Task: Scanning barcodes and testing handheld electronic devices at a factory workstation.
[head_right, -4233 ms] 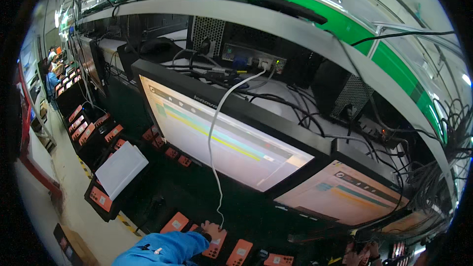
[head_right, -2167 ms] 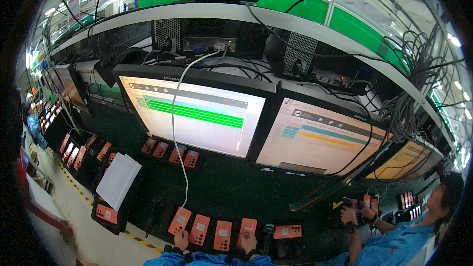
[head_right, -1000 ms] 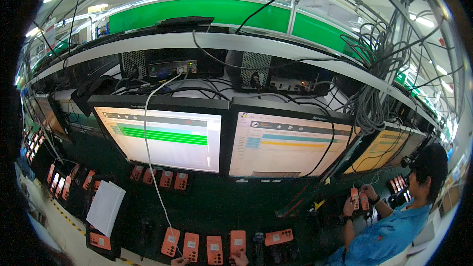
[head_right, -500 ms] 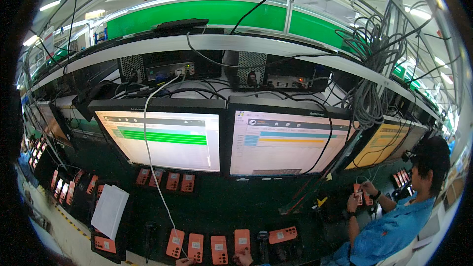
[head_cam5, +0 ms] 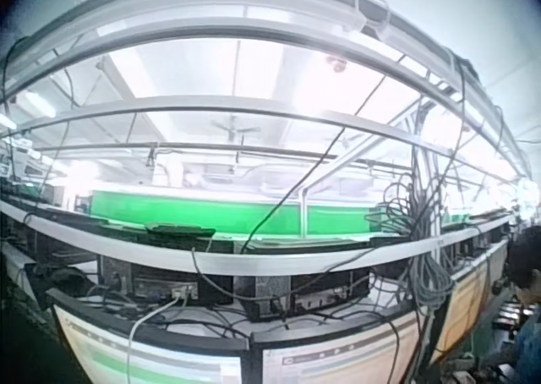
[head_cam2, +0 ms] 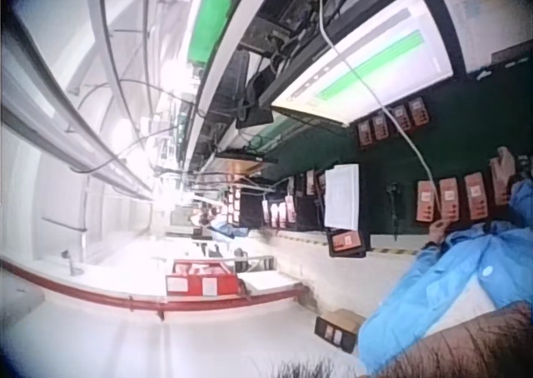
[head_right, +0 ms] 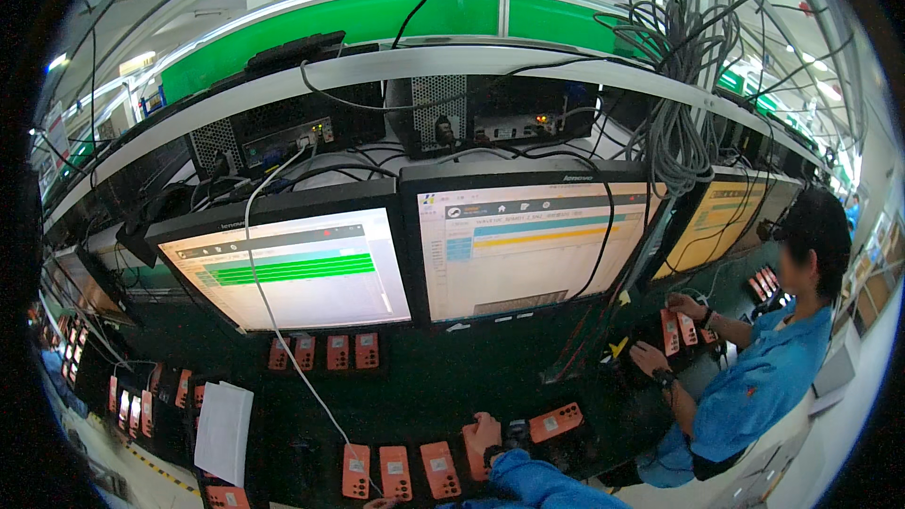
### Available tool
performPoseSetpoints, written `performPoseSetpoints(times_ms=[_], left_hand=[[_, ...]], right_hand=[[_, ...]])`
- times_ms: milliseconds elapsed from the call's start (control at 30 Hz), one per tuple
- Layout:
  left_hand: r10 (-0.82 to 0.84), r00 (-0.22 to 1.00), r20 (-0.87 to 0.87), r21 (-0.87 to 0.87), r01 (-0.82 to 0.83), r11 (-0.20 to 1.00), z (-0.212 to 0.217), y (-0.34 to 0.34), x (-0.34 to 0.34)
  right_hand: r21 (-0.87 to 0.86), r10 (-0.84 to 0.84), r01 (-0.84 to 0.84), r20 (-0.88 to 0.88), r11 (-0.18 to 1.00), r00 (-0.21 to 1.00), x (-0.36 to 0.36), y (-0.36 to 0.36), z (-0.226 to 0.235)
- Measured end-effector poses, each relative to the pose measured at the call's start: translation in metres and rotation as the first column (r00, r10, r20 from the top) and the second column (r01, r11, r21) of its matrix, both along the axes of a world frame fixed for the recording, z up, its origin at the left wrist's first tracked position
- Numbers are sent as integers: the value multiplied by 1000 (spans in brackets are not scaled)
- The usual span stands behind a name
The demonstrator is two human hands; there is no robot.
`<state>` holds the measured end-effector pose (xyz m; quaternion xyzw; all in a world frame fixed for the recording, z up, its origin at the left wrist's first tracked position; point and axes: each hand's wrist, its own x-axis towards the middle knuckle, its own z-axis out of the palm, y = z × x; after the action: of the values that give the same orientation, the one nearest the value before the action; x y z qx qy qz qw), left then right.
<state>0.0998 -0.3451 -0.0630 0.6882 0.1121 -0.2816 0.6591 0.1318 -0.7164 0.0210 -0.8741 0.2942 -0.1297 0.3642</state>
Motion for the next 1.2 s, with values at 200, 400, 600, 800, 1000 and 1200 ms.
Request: performPoseSetpoints(times_ms=[200, 400, 600, 800, 1000, 1200], left_hand=[[43, 998, -42, -46, -45, 998, 0, 0, 1], [-6, 1000, 13, -57, 7, 998, -11, 2, 4], [-76, 995, 69, 122, 67, 990, 13, -1, -2], [-22, 999, -31, 328, 31, 944, 96, -16, -4], [62, 996, 64, 295, -78, 952, 81, 8, -7], [215, 972, 92, 70, -222, 973, 89, 39, 16]], right_hand=[[-159, -17, -17, -210, 987, 977, 13, 0, -10], [-91, -16, -25, -427, 996, 904, 19, -6, 0], [-24, 101, -151, -635, 988, 766, 27, -15, 11], [-116, 71, -179, -613, 977, 787, 30, -8, 12], [-339, 77, -148, -214, 929, 974, 13, 0, -12], [-312, -38, -88, -377, 946, 925, 6, 8, 14]])
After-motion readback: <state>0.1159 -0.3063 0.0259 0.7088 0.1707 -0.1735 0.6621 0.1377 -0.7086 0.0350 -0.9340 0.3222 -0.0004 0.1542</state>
